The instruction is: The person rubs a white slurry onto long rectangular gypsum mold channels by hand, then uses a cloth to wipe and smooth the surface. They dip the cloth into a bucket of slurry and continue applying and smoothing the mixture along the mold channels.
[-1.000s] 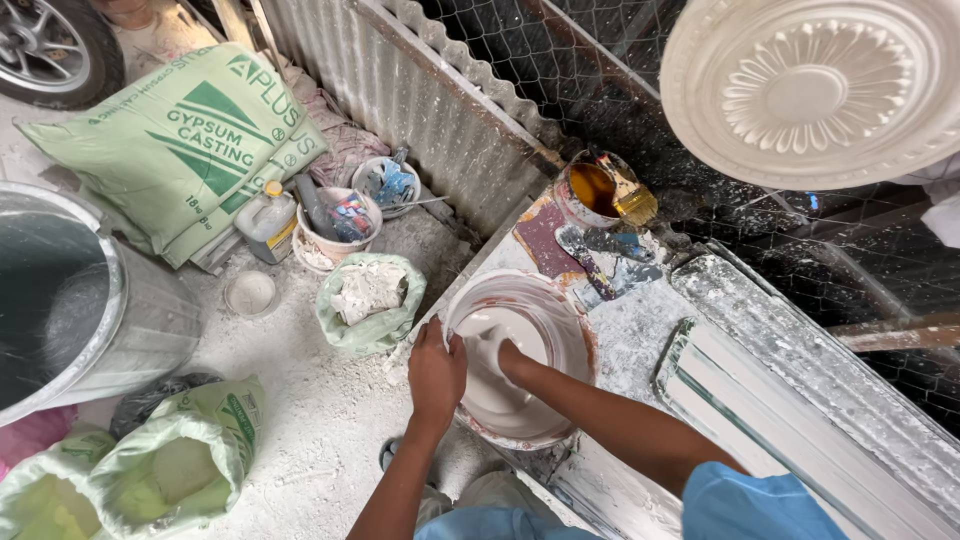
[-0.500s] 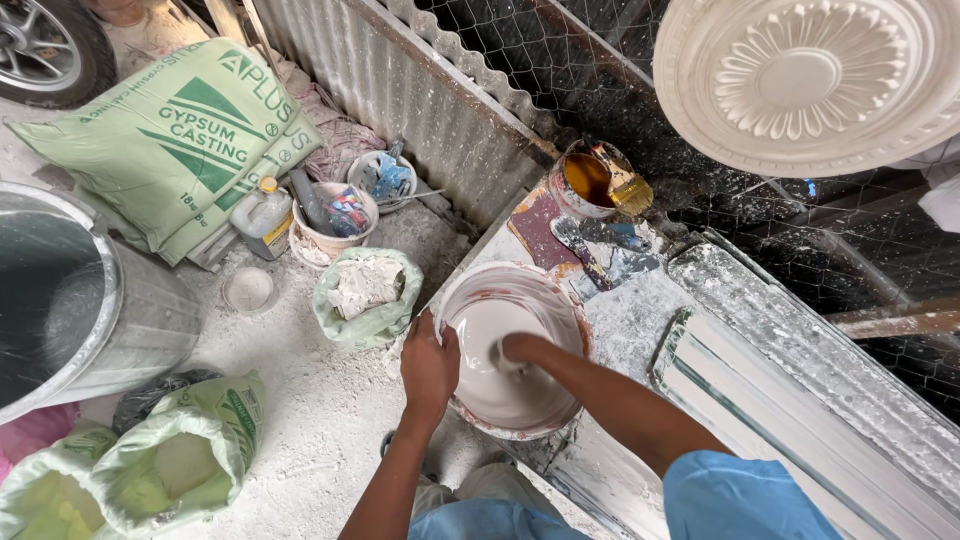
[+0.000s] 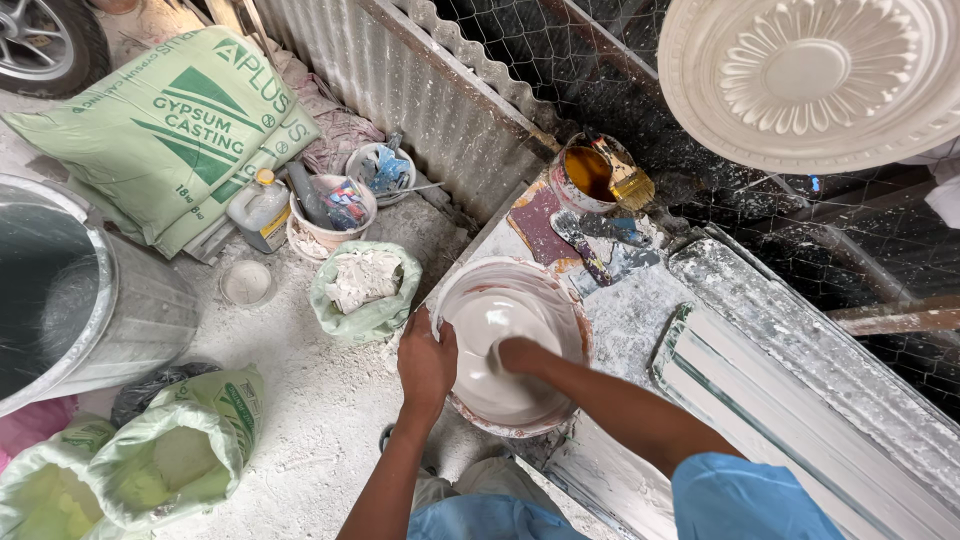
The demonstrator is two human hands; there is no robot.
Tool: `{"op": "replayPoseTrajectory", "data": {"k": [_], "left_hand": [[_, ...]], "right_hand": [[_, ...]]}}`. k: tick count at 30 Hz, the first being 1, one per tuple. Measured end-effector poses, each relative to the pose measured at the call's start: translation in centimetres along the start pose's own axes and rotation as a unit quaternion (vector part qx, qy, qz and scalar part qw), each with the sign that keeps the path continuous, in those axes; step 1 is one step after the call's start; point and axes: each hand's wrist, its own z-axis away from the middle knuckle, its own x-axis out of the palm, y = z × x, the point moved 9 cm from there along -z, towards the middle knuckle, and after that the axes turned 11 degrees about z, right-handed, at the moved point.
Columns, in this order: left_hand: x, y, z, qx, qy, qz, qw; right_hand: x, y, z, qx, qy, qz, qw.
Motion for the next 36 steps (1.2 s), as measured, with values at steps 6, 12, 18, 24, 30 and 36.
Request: {"op": "replayPoseTrajectory", "data": {"k": [6,12,18,24,30,36], "left_hand": [[0.0,0.4,-0.1,-0.005,-0.002,0.001,1.0],[-0.2,0.2,-0.1,-0.001,0.003,0.007,1.0],[-0.3,0.6,-0.2,0.028,0.014,0.009,0.999],[-0.3,0.4,0.1,0.009,0.016,0.002,1.0],[-0.3,0.8,0.2,0.027,0.019,0.012,0.999],[-0.2,0.1,0.0,-0.013,0.007,-0.002,1.0]], "right_hand": [[-4.6,-1.0,-3.3,0.049,0.043,-0.035,0.997],[-1.8,-5.1,2.8,-0.023,0.063,-0.048,0.997],[-5.4,1.6,0.2,0.05,0.009,-0.038,0.998],[-3.2,-5.8,-0.1,0.008,0.071,-0.04,0.997],[-1.6,-2.0,3.4,-0.016,0.019,-0.027,0.999],[-7.0,-1.0,-2.5,0.044,0.047,-0.047,0.997]]}}
